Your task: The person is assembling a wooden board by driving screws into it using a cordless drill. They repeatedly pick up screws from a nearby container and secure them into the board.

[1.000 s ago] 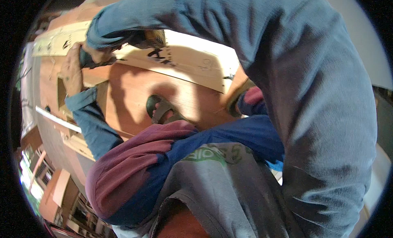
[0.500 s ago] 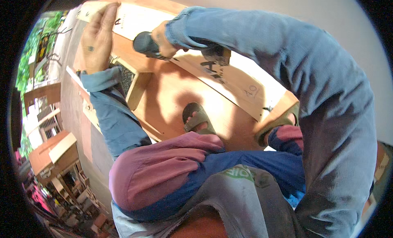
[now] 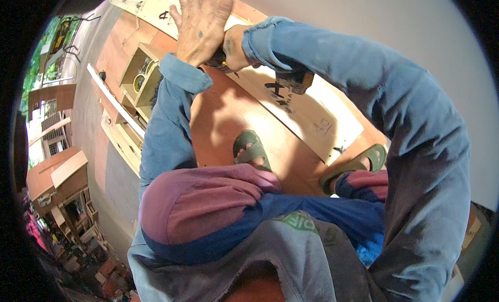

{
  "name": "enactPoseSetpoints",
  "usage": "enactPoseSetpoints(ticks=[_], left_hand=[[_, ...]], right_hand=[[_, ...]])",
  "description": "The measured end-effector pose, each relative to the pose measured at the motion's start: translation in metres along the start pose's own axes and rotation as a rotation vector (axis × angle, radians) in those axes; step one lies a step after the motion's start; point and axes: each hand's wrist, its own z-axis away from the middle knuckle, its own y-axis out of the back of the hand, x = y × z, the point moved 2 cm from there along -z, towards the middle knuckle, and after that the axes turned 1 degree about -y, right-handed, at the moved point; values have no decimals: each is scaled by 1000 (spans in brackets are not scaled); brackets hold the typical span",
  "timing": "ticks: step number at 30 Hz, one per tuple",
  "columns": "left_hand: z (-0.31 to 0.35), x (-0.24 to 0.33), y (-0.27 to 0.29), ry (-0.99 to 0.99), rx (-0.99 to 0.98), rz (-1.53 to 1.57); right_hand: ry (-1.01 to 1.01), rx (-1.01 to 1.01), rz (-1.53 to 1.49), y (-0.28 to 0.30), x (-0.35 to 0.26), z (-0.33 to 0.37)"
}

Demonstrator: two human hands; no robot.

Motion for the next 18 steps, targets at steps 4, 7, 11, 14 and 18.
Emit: enactPoseSetpoints(ticks=[4,7,11,14,18], left_hand=[[4,-15,-3,53,50,-8],[4,-20,-4,60,114,66],[44,-44,4,422,-38,509],[71,-43,-18,174,276,578],[73,-34,-26,216,524,476]], right_hand=[[34,72,-15,-6,-11,-2],[-60,57,86,1,-9,0],[130,158,147,-11,10,-22],[71,39,107,2,-5,-6],[180,-19,147,-1,-5,-1]])
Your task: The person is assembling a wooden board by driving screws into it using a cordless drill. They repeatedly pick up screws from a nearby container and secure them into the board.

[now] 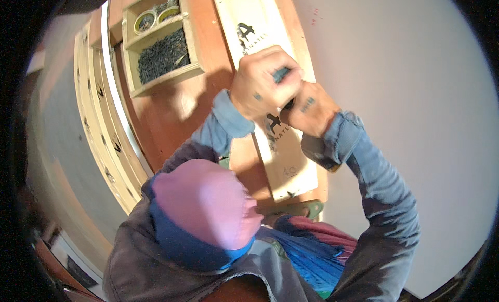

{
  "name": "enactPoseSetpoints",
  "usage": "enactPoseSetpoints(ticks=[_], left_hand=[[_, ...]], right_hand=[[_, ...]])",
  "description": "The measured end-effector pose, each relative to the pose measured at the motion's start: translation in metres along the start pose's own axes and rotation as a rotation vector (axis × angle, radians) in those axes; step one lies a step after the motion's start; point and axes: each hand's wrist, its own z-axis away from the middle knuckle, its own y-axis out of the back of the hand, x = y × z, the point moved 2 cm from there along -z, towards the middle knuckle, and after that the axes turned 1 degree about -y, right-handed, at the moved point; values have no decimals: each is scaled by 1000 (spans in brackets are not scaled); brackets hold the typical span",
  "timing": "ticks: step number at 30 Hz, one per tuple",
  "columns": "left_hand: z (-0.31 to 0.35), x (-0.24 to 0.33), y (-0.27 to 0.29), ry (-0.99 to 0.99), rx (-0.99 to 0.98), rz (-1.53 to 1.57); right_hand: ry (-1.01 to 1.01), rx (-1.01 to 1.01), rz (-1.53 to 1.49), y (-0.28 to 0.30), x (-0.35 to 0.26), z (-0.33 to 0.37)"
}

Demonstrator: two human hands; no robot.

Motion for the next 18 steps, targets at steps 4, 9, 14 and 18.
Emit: enactPoseSetpoints(ticks=[4,9,14,18], left_hand=[[14,16,-5,-60,92,-125],[22,5,6,-98,122,-74],[20,-3,13,-121,173,9],[22,-3,5,-140,176,-31]], right_hand=[[102,-18,-106,-2,22,1],[38,-147,-89,-1,5,-4],[-76,-269,-215,7,-4,-14],[-158,-286,-238,7,4,-7]])
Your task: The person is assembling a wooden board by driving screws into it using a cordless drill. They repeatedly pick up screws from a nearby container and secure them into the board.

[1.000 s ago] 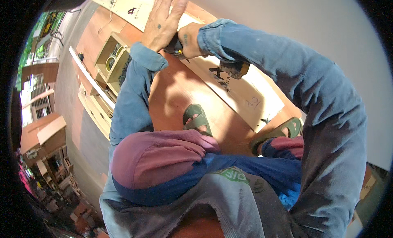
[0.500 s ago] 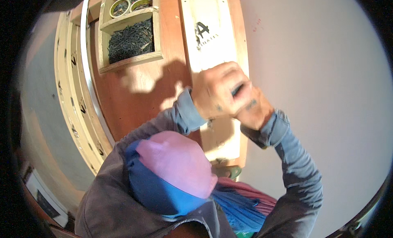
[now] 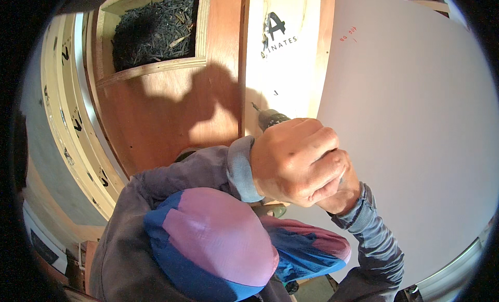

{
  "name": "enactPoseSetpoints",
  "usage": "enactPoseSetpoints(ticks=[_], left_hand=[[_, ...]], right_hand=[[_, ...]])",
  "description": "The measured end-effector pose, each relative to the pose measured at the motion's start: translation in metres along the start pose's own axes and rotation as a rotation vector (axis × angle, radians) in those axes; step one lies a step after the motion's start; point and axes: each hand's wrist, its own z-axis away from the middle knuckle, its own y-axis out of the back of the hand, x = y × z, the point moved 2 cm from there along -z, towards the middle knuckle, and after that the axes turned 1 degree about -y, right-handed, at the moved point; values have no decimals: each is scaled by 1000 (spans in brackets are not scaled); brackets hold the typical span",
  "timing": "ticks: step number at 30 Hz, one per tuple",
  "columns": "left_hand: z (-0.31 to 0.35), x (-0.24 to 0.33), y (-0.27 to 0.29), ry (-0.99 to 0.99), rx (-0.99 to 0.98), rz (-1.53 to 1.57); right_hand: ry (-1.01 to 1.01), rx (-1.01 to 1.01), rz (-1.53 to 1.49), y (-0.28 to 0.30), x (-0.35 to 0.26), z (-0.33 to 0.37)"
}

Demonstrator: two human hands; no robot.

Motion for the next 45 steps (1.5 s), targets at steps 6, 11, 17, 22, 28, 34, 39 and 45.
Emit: enactPoseSetpoints(ticks=[6,11,17,22,28,34,39,45], left_hand=[[-8,-5,4,23,19,23],[-7,-6,8,16,13,18],[-10,-6,7,18,33,57],[-5,-10,6,31,38,40],[-7,-14,5,33,34,60],[-3,-14,10,63,26,14],[-13,-22,23,108,-178,226],[-133,-31,81,524,-1087,-103]], right_hand=[[118,57,269,3,-5,-7],[118,53,212,1,-6,-13],[95,59,210,1,-10,-13],[126,41,220,0,-7,-17],[102,60,301,3,-12,-19],[179,100,15,4,-8,-23],[127,12,117,6,-2,-29],[-134,69,247,8,-15,-44]])
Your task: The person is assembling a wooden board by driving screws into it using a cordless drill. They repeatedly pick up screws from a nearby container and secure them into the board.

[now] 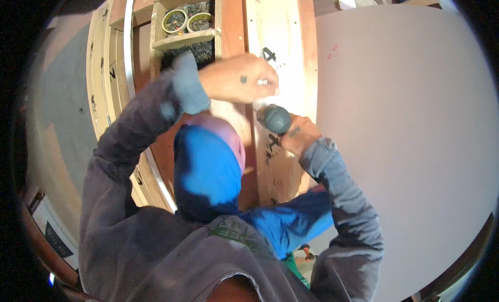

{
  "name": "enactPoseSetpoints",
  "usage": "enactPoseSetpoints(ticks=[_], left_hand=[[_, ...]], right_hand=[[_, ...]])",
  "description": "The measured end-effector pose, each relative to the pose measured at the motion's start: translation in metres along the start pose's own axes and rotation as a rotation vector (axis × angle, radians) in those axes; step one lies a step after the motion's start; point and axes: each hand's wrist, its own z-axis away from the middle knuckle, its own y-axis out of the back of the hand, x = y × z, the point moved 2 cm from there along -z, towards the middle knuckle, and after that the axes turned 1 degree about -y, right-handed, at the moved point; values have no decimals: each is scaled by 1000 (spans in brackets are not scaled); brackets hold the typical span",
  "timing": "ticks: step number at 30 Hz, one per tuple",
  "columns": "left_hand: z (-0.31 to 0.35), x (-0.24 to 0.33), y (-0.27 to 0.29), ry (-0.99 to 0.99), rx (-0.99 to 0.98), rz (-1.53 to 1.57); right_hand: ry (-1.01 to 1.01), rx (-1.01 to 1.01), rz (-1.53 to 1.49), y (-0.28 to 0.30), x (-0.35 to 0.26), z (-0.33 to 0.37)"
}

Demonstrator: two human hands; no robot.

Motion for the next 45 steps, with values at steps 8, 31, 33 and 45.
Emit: enactPoseSetpoints(ticks=[8,31,33,45], left_hand=[[12,49,-122,302,784,-358],[11,24,-138,-74,1013,119],[7,22,-133,-41,1015,129],[8,19,-135,64,1010,131]], right_hand=[[-29,-62,177,-29,0,3],[25,-142,-188,-3,-7,19],[13,-194,-170,6,-9,13],[-60,-300,-96,9,-7,1]])
